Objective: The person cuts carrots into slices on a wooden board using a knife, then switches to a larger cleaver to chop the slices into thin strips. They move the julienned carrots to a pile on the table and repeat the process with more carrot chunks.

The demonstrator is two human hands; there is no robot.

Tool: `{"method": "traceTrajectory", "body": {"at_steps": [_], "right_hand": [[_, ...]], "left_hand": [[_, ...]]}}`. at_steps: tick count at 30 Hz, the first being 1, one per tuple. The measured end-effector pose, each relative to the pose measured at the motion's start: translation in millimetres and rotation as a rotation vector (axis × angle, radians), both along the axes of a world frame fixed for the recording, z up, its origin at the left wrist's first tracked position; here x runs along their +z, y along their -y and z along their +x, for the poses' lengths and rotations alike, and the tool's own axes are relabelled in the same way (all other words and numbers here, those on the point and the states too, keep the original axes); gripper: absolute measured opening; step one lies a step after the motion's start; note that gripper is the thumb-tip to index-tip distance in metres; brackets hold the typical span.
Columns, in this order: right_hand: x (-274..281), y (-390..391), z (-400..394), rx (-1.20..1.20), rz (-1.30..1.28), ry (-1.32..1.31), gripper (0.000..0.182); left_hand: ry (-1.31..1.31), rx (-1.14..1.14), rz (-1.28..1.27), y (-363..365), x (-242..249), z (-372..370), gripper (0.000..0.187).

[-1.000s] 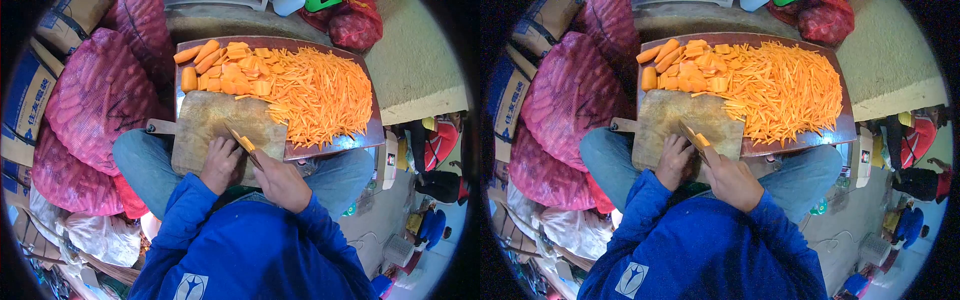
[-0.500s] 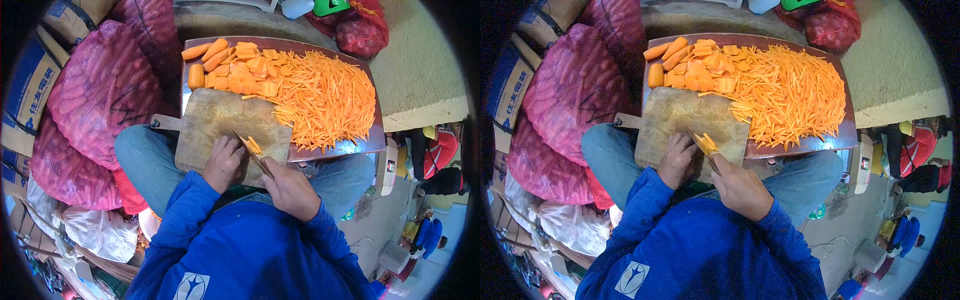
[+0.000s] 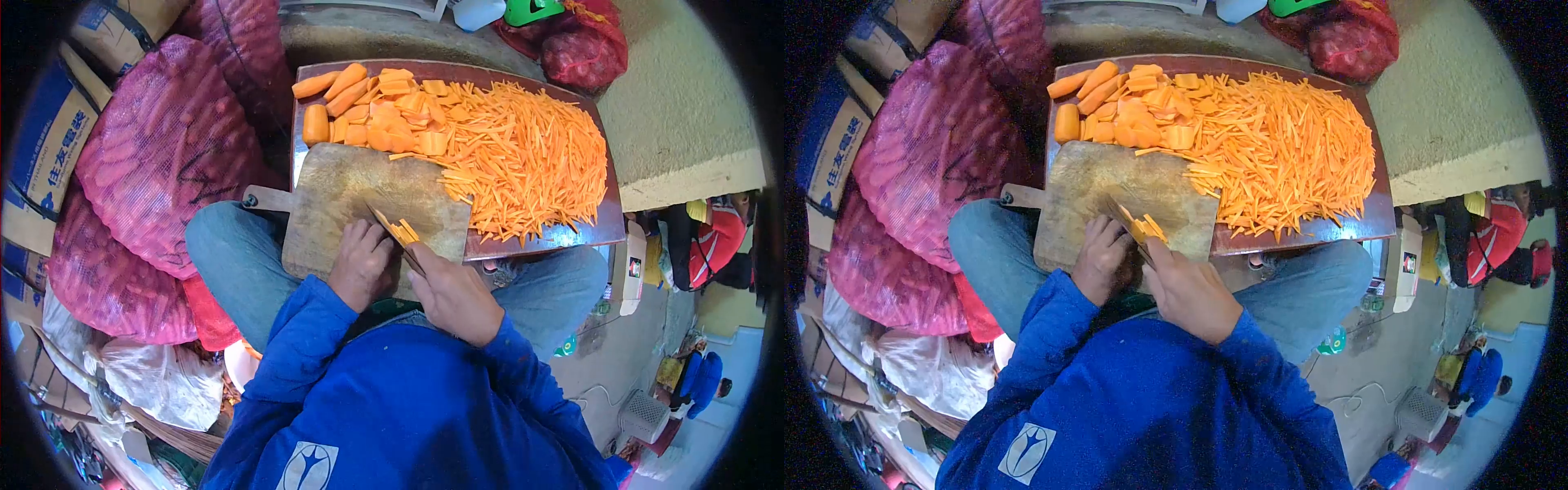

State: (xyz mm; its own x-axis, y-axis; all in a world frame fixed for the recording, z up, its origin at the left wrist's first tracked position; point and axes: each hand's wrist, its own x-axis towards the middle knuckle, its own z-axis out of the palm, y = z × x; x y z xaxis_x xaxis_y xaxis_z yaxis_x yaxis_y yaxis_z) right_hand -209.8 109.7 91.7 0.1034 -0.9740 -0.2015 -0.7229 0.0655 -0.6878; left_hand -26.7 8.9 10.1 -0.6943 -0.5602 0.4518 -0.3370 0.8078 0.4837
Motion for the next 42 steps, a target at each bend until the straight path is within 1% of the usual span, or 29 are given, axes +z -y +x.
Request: {"method": "traceTrajectory", "body": {"at_steps": [4, 6, 7, 9, 10, 13, 15, 19, 21, 25, 27, 28, 30, 31, 33, 34, 36, 37, 39, 40, 42], "right_hand": [[11.9, -14.6, -2.6, -0.034, -0.004, 0.051, 0.038], [11.4, -20.4, -2.4, -0.054, 0.098, 0.034, 0.038], [8.6, -18.9, -1.8, -0.058, 0.102, 0.035, 0.038], [1.3, -11.1, 0.4, -0.050, -0.036, 0.083, 0.034], [2.2, -12.3, -0.4, -0.059, -0.042, 0.085, 0.034], [6.8, -12.8, -7.4, -0.054, -0.027, 0.073, 0.034], [10.0, -20.5, -8.7, -0.053, 0.043, 0.082, 0.034], [7.0, -11.0, -3.5, -0.075, 0.037, 0.029, 0.035], [2.3, -6.6, -6.4, -0.033, -0.037, 0.075, 0.035], [15.0, -22.7, -16.6, -0.067, -0.038, 0.129, 0.035], [16.1, -34.1, -22.8, -0.057, -0.098, 0.051, 0.035], [18.8, -38.6, -23.0, -0.062, -0.098, 0.052, 0.035], [25.9, -45.9, -22.4, 0.006, -0.030, -0.004, 0.036], [26.7, -46.6, -21.1, -0.002, -0.031, -0.004, 0.036], [27.6, -47.3, -17.8, 0.039, 0.035, 0.087, 0.040], [22.3, -48.1, -19.2, 0.036, 0.034, 0.087, 0.040], [3.7, -46.7, -24.1, 0.007, -0.041, 0.158, 0.035], [0.8, -44.3, -28.8, 0.007, -0.046, 0.159, 0.035], [-2.9, -37.9, -43.7, -0.130, -0.087, 0.182, 0.034], [-4.5, -34.1, -52.8, -0.132, -0.093, 0.184, 0.034], [-5.5, -24.1, -70.2, -0.177, -0.137, 0.151, 0.033]], "left_hand": [[0.013, 0.019, -0.012, -0.3, -4.7, 2.6, 0.043], [0.072, 0.005, 0.023, -1.5, -3.2, 5.0, 0.047], [0.073, 0.001, 0.028, -1.7, -4.0, 4.2, 0.047], [0.004, -0.003, -0.005, 0.0, -4.6, 2.3, 0.048], [0.006, -0.011, -0.011, -0.8, -5.1, 2.4, 0.048], [0.033, 0.017, -0.008, 0.7, -5.4, 3.8, 0.049], [0.058, 0.004, 0.023, -0.7, -5.5, 5.7, 0.051], [0.080, 0.011, 0.015, -2.1, -2.4, 4.3, 0.051], [0.023, 0.019, -0.018, -0.1, -4.8, 3.8, 0.048], [-0.017, 0.051, 0.000, 1.1, -9.1, 4.6, 0.041], [-0.109, 0.147, 0.025, 5.2, -7.4, 2.8, 0.027], [-0.108, 0.143, 0.025, 7.5, -4.3, 3.1, 0.027], [-0.205, 0.309, 0.002, 12.7, 3.4, 5.5, 0.015], [-0.205, 0.302, 0.001, 15.7, 4.0, 6.3, 0.015], [-0.327, 0.394, 0.137, 19.6, 4.2, 8.1, 0.010], [-0.327, 0.390, 0.137, 19.3, 3.8, 8.7, 0.010], [-0.307, 0.419, 0.224, 18.1, 2.7, 10.0, 0.011], [-0.308, 0.418, 0.219, 18.2, 0.2, 10.0, 0.011], [-0.219, 0.318, 0.184, 18.6, -5.1, 10.5, 0.012], [-0.218, 0.315, 0.179, 18.7, -3.3, 9.9, 0.012], [-0.120, 0.248, 0.216, 19.1, 2.7, 5.0, 0.015]]}}
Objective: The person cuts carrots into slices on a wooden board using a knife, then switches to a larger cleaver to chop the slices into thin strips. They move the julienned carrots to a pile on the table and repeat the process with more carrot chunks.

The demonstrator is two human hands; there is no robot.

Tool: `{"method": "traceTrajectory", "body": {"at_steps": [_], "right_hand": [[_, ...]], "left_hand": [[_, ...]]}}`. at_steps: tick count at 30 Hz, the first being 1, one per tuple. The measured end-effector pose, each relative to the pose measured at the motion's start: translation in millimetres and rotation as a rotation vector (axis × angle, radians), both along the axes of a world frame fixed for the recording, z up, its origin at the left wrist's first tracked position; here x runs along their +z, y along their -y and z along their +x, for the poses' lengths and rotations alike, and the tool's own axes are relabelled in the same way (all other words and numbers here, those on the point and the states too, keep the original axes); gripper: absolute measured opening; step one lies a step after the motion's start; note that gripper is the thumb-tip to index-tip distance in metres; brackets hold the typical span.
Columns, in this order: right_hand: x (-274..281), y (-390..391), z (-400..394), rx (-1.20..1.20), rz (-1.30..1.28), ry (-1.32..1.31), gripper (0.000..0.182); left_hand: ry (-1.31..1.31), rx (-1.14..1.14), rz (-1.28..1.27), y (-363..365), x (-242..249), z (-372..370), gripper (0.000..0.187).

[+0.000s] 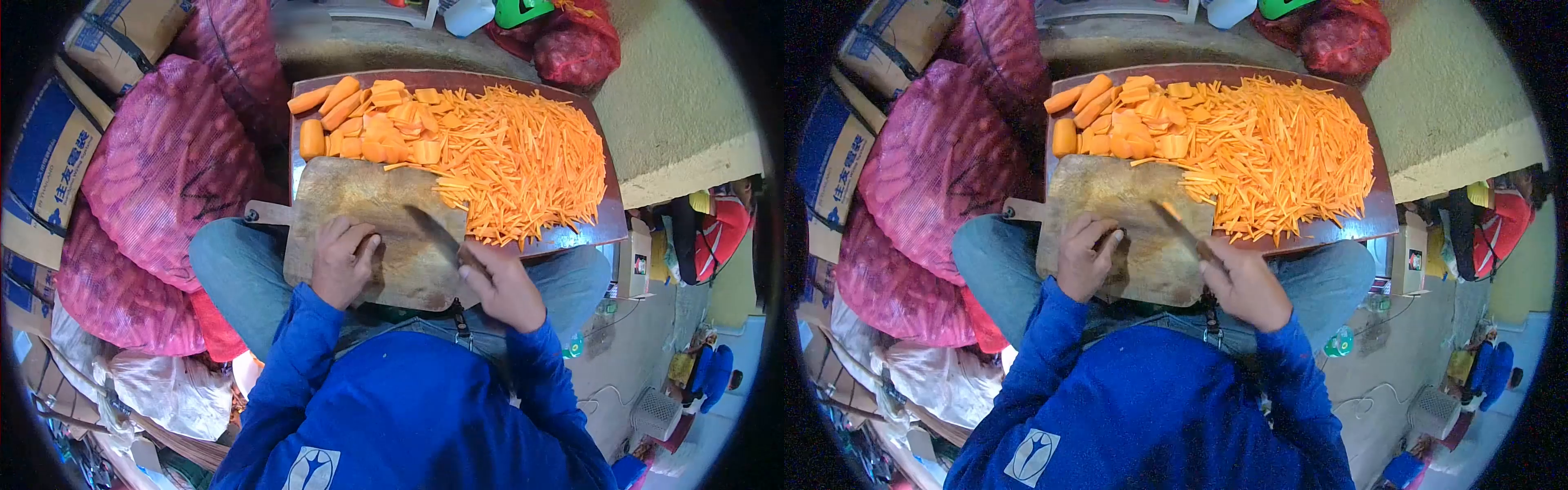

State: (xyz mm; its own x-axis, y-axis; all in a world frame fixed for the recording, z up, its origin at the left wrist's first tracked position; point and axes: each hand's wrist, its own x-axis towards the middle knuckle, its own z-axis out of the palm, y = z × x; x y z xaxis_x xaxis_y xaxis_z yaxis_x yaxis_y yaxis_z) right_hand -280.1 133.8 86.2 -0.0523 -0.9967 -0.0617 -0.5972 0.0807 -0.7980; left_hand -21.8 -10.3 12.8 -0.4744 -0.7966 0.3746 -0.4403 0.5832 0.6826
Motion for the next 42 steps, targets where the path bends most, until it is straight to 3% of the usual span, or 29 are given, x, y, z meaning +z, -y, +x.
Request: {"method": "traceTrajectory", "body": {"at_steps": [4, 8, 10, 12, 16, 22, 26, 35, 42], "right_hand": [[4.0, 10.2, -9.5, -0.100, -0.072, -0.043, 0.032], [3.4, 5.4, -1.5, -0.045, -0.115, -0.003, 0.030], [-3.3, 5.5, 0.4, -0.025, -0.003, -0.063, 0.027], [-3.9, 5.5, 3.7, -0.023, -0.066, -0.066, 0.024], [-3.1, 5.3, 5.5, -0.013, -0.028, -0.083, 0.026], [-1.2, 3.1, 9.0, 0.005, -0.057, -0.085, 0.030], [-1.5, 1.7, 9.1, -0.008, -0.094, -0.075, 0.031], [-3.1, -1.5, 10.5, -0.007, -0.006, -0.098, 0.037], [-5.6, 1.9, 5.4, -0.009, -0.073, -0.024, 0.037]], "left_hand": [[-0.012, -0.020, 0.032, 14.0, 13.2, -11.9, 0.019], [-0.012, -0.127, -0.104, 55.5, 16.4, -28.2, 0.026], [-0.004, -0.145, -0.171, 75.6, 22.5, -40.2, 0.027], [0.210, -0.075, -0.289, 93.4, 29.0, -52.9, 0.033], [0.247, -0.112, -0.447, 113.8, 26.3, -82.5, 0.033], [0.478, -0.195, -0.431, 116.5, 18.1, -127.2, 0.036], [0.441, -0.226, -0.395, 123.9, 12.2, -133.7, 0.037], [0.307, -0.168, -0.436, 123.1, 20.9, -121.1, 0.043], [0.156, 0.030, -0.221, 71.5, 40.0, -33.8, 0.036]]}}
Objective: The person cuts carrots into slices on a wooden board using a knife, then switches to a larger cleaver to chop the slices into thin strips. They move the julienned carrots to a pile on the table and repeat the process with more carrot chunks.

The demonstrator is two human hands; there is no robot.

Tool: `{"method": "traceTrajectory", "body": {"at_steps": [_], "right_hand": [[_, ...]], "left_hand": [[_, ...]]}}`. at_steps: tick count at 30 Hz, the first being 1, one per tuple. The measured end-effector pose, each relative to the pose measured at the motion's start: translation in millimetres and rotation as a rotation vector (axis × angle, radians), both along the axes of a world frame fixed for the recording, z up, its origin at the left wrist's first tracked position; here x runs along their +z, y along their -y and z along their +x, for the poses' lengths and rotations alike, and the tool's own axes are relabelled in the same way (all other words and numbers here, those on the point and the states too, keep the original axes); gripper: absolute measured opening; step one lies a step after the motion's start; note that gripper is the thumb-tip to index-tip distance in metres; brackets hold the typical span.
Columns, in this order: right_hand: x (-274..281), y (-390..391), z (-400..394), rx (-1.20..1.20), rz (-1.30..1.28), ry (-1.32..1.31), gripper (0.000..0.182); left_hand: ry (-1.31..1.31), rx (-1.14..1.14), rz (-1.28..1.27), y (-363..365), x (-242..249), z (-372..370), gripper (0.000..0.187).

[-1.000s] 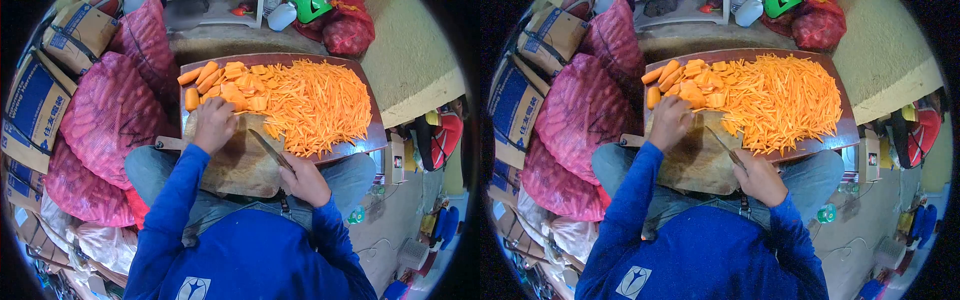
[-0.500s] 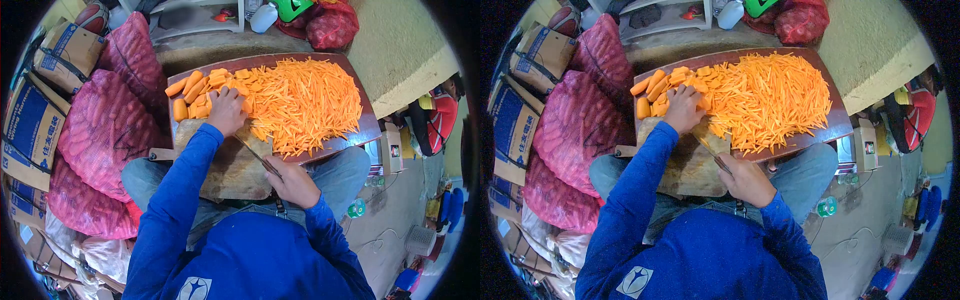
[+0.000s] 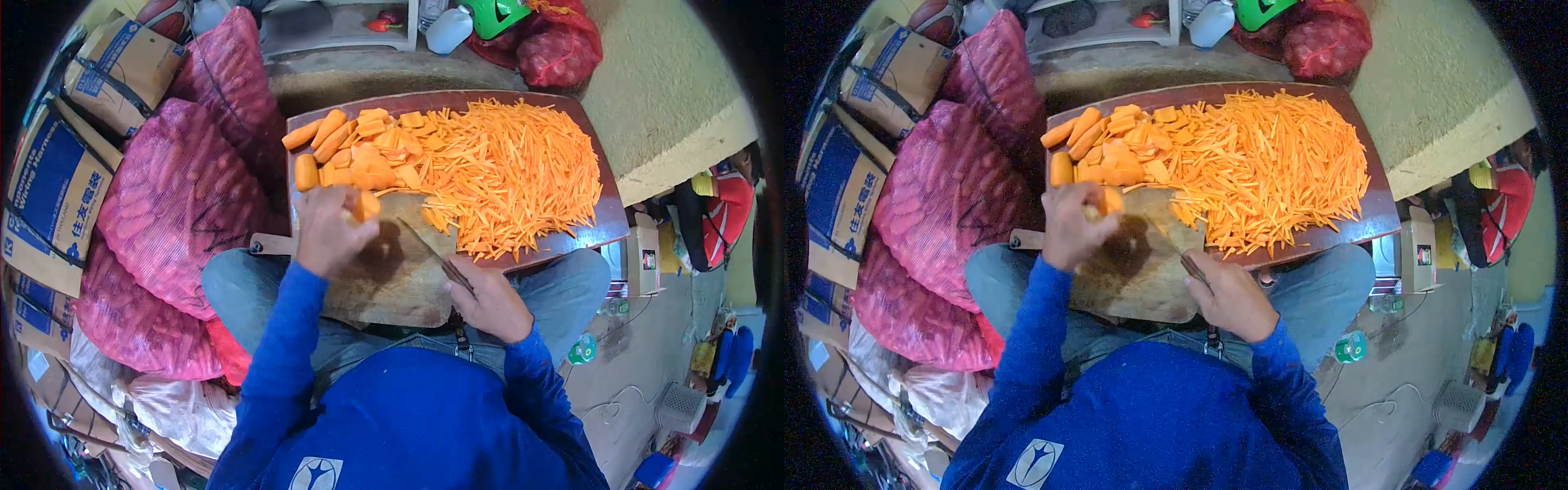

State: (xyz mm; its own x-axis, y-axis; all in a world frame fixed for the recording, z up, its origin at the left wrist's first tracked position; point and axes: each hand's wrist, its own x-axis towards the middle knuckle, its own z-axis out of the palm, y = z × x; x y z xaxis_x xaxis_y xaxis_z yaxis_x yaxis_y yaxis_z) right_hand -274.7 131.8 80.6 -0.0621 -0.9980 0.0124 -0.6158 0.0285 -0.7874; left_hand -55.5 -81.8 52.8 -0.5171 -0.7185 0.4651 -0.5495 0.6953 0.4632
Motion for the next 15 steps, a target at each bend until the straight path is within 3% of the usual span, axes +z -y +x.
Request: {"method": "traceTrajectory", "body": {"at_steps": [3, 6, 8, 15], "right_hand": [[6.2, 3.5, 0.3, 0.012, 0.065, 0.059, 0.032], [7.5, 1.8, 4.9, 0.047, 0.012, -0.039, 0.032], [12.7, -2.9, 12.1, 0.057, 0.017, -0.053, 0.033], [22.1, -17.6, 28.3, 0.122, 0.144, -0.111, 0.038]], "left_hand": [[0.036, -0.027, 0.183, -48.0, -10.2, 15.2, 0.036], [0.007, -0.112, -0.012, -77.6, -29.3, 7.9, 0.031], [0.151, -0.101, -0.088, -84.5, -33.6, 2.9, 0.028], [0.194, -0.204, -0.074, -84.7, -39.3, 7.2, 0.025]]}}
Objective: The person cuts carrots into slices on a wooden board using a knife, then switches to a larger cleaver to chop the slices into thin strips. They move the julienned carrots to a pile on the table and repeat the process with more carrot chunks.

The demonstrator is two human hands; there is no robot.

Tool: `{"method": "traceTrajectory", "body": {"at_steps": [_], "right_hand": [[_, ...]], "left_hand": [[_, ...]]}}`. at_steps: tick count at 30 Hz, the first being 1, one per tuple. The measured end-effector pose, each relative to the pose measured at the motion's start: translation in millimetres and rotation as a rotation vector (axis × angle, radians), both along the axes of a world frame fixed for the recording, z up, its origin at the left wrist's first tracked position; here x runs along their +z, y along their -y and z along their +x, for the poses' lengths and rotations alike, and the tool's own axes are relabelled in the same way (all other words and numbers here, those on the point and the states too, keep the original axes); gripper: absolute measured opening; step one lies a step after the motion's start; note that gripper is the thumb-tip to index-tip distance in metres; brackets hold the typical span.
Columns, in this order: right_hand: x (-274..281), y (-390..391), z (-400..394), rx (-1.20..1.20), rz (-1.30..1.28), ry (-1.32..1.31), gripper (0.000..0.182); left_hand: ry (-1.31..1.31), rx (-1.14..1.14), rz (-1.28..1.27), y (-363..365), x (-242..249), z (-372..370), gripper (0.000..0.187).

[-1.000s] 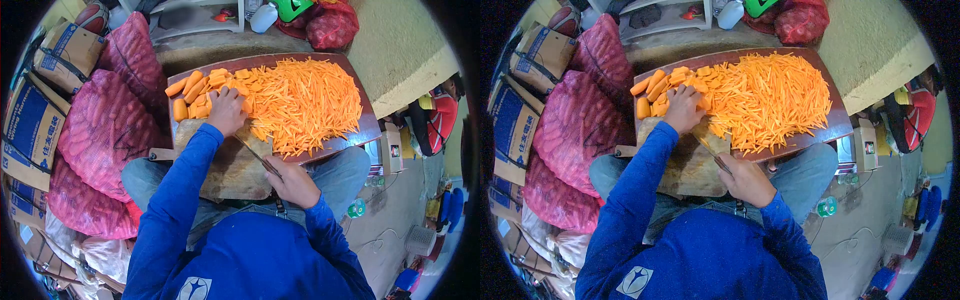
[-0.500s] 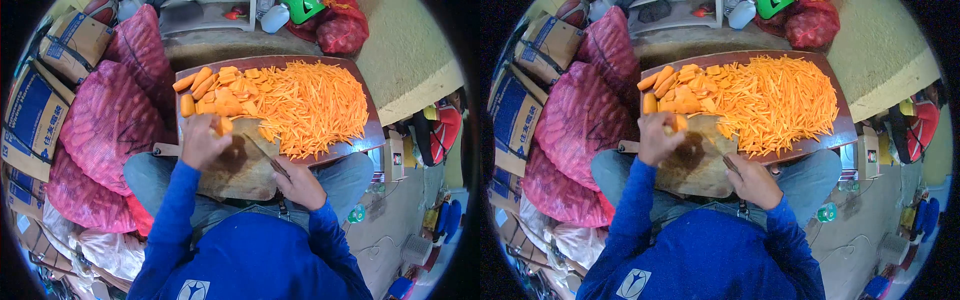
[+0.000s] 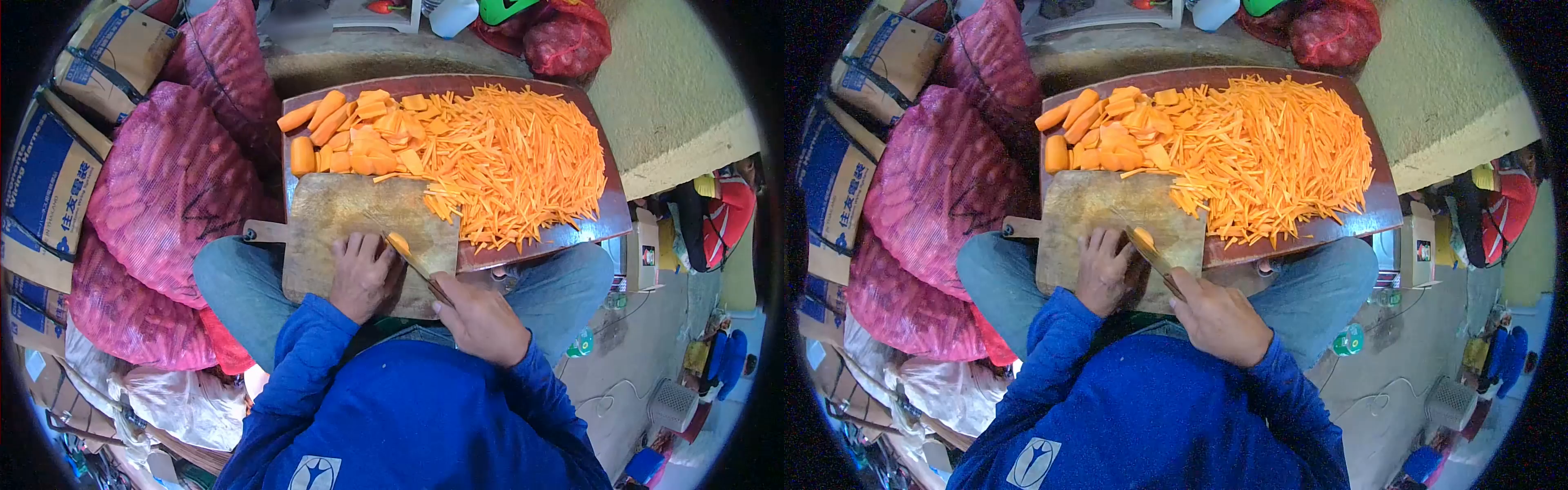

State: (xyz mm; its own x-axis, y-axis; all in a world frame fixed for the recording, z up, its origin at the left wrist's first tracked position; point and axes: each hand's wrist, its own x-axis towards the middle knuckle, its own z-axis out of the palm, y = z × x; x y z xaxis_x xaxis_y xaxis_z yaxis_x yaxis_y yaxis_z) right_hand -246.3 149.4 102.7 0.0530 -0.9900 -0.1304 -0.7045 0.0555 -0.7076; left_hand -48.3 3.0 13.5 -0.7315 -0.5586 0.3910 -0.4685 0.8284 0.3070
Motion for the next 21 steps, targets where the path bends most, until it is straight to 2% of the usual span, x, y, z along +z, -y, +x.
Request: {"method": "traceTrajectory", "body": {"at_steps": [4, 7, 9, 14, 19, 21], "right_hand": [[24.9, -6.8, 4.8, -0.003, 0.046, -0.091, 0.039], [19.3, 1.2, 1.8, -0.001, 0.112, -0.084, 0.040], [-4.4, 18.8, -0.4, 0.000, 0.083, -0.034, 0.039], [-3.7, 37.6, 3.0, 0.038, -0.031, -0.040, 0.036], [9.0, 21.6, 3.9, 0.002, 0.118, -0.016, 0.036], [-8.2, 34.0, 5.9, 0.023, 0.069, -0.024, 0.039]], "left_hand": [[0.055, -0.020, -0.009, 1.3, -4.2, 3.9, 0.030], [0.078, -0.035, 0.015, 3.3, -0.9, 3.5, 0.035], [0.098, -0.024, -0.006, 2.5, 0.9, 3.1, 0.043], [0.041, -0.017, 0.016, 3.9, -7.1, 4.2, 0.033], [-0.011, 0.005, -0.006, 1.8, -5.2, 4.9, 0.033], [-0.002, 0.021, 0.059, 0.8, -1.9, 3.8, 0.036]]}}
